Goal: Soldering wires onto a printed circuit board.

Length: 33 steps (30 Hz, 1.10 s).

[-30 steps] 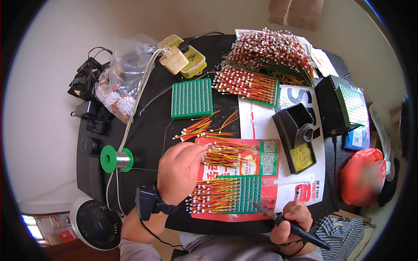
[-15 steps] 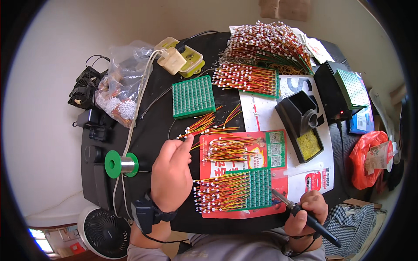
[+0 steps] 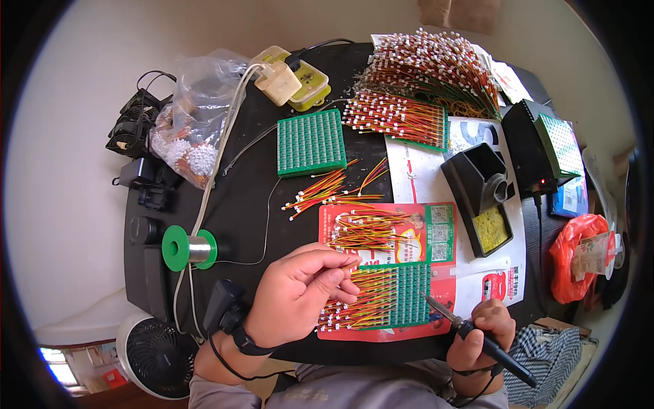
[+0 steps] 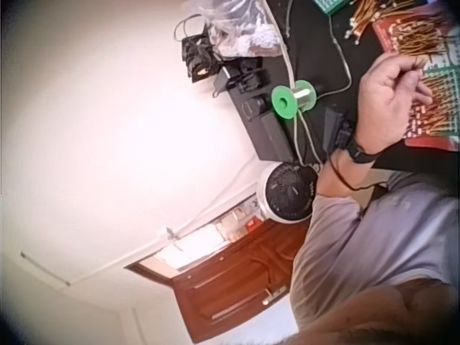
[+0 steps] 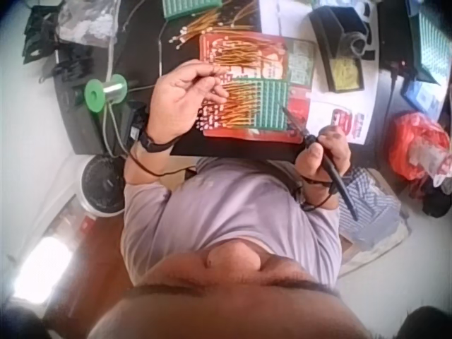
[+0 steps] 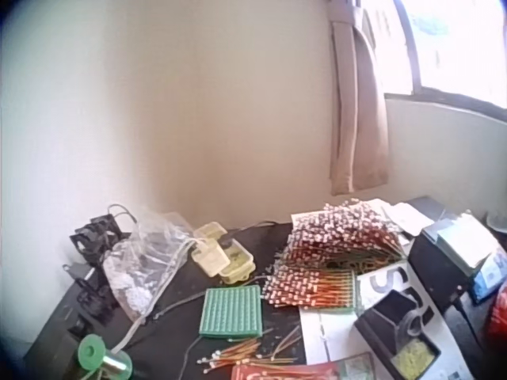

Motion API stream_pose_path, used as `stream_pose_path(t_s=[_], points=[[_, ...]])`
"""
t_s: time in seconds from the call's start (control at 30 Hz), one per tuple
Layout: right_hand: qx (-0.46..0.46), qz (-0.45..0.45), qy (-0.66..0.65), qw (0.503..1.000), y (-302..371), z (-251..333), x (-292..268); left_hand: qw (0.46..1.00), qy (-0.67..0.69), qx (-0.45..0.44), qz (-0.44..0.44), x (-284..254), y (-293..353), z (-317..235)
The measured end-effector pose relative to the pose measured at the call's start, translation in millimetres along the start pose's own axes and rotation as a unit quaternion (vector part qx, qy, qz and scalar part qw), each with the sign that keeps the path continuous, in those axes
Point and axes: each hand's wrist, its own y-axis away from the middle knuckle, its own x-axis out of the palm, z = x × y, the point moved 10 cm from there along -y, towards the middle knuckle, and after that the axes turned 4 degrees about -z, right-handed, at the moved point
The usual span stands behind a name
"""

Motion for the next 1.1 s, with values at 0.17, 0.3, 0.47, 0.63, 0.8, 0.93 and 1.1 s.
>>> stream_pose_path(t_s=[0.17, 0.3, 0.47, 0.63, 0.8, 0.93, 1.1], points=[[-0.006, -0.001, 0.002, 1.000, -1, 2, 0, 0.999, 0.032, -0.013, -0.016, -3, 5, 8], [0.003, -0.011, 0.002, 1.000, 1, -1, -2, 0.998, -0.069, -0.002, -0.009, 5, 10, -2], [-0.038, -0.044, -0.028, 0.998, -3, 3, -3, 0.987, -0.147, 0.054, 0.032, 22, 22, -11], [-0.022, -0.007, -0.038, 0.999, -5, -1, 2, 0.931, -0.271, 0.244, 0.009, 40, 36, -32], [-0.027, 0.036, -0.021, 0.999, -4, 2, 6, 0.910, -0.299, 0.287, 0.012, 53, 43, -27], [-0.034, 0.059, -0.016, 0.998, -5, 5, 6, 0.859, -0.392, 0.324, 0.057, 69, 56, -21], [-0.025, 0.095, -0.002, 0.995, -5, 9, 12, 0.846, -0.377, 0.377, -0.013, 72, 56, -18]])
